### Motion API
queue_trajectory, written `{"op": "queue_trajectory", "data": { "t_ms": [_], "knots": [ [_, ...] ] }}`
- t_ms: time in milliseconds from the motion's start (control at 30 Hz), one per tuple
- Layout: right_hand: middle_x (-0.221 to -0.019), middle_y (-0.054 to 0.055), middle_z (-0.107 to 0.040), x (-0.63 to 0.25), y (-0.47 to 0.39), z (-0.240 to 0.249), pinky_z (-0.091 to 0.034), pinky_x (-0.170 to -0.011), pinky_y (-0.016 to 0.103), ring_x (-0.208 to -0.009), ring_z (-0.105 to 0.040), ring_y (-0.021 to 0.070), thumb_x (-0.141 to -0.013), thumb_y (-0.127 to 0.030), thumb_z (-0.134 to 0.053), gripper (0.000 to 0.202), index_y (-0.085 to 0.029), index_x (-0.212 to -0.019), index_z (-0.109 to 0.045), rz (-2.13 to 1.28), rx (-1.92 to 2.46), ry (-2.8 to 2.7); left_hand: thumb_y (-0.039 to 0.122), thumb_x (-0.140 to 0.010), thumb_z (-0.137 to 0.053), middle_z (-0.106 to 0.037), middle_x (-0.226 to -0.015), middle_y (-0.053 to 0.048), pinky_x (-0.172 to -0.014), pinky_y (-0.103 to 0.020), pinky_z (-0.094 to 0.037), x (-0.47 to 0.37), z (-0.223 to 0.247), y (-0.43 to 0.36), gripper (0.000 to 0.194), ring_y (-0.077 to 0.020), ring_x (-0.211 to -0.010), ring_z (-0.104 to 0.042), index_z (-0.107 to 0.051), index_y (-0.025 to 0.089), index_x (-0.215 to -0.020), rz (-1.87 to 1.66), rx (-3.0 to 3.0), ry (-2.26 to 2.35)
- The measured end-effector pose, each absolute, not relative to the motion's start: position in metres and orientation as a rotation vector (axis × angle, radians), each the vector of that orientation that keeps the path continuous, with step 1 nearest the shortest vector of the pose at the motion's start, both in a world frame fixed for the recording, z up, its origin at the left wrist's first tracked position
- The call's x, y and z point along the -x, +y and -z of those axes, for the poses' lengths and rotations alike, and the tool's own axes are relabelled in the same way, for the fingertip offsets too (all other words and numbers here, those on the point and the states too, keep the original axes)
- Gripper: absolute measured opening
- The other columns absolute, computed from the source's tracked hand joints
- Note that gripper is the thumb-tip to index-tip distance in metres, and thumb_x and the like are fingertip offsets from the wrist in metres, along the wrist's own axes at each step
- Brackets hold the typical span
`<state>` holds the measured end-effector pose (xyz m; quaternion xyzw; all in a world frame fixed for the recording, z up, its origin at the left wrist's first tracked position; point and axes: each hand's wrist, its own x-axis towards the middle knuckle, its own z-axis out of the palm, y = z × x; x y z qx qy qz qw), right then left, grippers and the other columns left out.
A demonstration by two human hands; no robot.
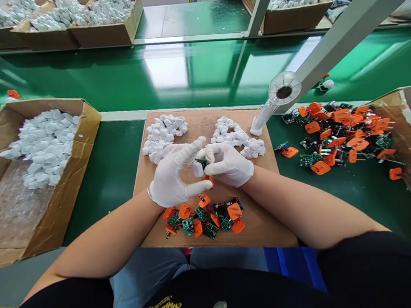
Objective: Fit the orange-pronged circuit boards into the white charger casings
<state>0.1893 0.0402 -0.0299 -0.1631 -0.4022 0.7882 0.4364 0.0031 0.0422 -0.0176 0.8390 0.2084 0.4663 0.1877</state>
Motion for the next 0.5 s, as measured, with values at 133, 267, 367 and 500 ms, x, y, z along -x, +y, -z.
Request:
{"op": "queue_trajectory", "data": {
  "t_ms": [133, 267, 367, 500],
  "knots": [
    [-0.072, 0.001, -0.070, -0.187, 0.037, 0.029, -0.054, -0.067, 0.031, -0.069, -0.066, 0.0154, -0.064, -0.020, -0.090, 0.038, -0.018, -0.064, -0.052, -1.929, 0.481, -1.026, 0.027, -0.084, -0.079, -0.076, -0.116, -0.008, -0.094, -0.036, -0.059, -0.003, 0.013, 0.046, 0.050, -0.0220, -0.109, -0.072, -0.063, 0.027, -0.132, -1.309, -2.439, 0.492],
    [-0.071, 0.001, -0.069, -0.188, 0.033, 0.024, -0.055, -0.068, 0.033, -0.070, -0.066, 0.0161, -0.063, -0.022, -0.091, 0.038, -0.018, -0.062, -0.052, -1.969, 0.506, -1.011, 0.025, -0.083, -0.080, -0.077, -0.111, -0.007, -0.091, -0.038, -0.062, -0.002, 0.011, 0.052, 0.046, -0.0228, -0.111, -0.071, -0.064, 0.026, -0.126, -1.281, -2.495, 0.385],
    [-0.074, 0.002, -0.069, -0.188, 0.031, 0.022, -0.057, -0.072, 0.035, -0.072, -0.066, 0.0166, -0.063, -0.025, -0.091, 0.038, -0.017, -0.062, -0.054, -2.003, 0.524, -1.023, 0.025, -0.082, -0.081, -0.075, -0.117, -0.008, -0.091, -0.040, -0.064, -0.001, 0.012, 0.054, 0.049, -0.0242, -0.115, -0.070, -0.062, 0.028, -0.128, -1.281, -2.479, 0.337],
    [-0.074, 0.001, -0.069, -0.187, 0.033, 0.024, -0.056, -0.073, 0.033, -0.073, -0.066, 0.0161, -0.064, -0.027, -0.092, 0.035, -0.017, -0.067, -0.059, -2.001, 0.505, -1.029, 0.031, -0.088, -0.076, -0.073, -0.122, -0.005, -0.092, -0.041, -0.063, -0.002, 0.014, 0.052, 0.047, -0.0244, -0.116, -0.069, -0.061, 0.035, -0.132, -1.230, -2.438, 0.414]
  ]
}}
